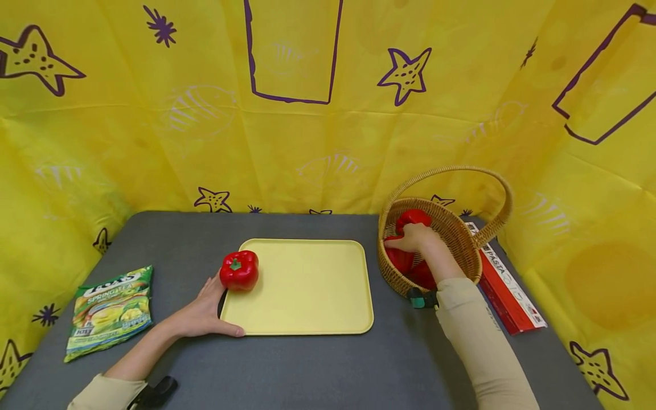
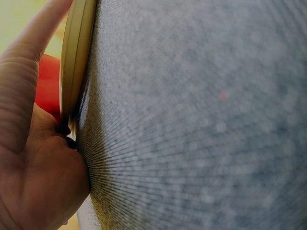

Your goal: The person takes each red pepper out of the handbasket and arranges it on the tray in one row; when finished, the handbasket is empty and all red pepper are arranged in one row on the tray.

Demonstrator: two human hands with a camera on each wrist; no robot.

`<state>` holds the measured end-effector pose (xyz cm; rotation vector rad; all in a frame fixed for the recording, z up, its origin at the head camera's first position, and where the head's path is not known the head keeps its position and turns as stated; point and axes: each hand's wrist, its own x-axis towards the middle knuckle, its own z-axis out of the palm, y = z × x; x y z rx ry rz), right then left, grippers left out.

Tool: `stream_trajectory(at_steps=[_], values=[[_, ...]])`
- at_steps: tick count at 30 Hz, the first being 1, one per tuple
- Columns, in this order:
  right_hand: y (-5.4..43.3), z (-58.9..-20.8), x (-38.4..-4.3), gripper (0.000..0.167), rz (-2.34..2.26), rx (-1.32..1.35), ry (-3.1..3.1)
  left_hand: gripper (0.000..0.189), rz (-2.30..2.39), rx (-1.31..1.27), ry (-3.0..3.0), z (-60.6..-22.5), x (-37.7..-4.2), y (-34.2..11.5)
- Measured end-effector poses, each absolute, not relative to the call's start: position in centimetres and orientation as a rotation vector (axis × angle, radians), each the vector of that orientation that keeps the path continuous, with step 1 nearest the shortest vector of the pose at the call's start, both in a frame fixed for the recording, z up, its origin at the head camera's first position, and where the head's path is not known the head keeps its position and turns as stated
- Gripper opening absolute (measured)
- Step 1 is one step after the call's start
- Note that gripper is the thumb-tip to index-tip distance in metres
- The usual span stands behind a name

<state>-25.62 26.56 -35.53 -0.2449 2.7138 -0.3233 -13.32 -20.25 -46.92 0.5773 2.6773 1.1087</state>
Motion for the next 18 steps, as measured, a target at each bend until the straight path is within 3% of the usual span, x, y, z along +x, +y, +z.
stream_trajectory(at_steps=[18], values=[[27.09, -35.63, -25.14, 0.063, -0.423, -0.320, 2.750, 0.128, 1.090, 0.567, 2.672, -47.12, -13.34, -20.37]])
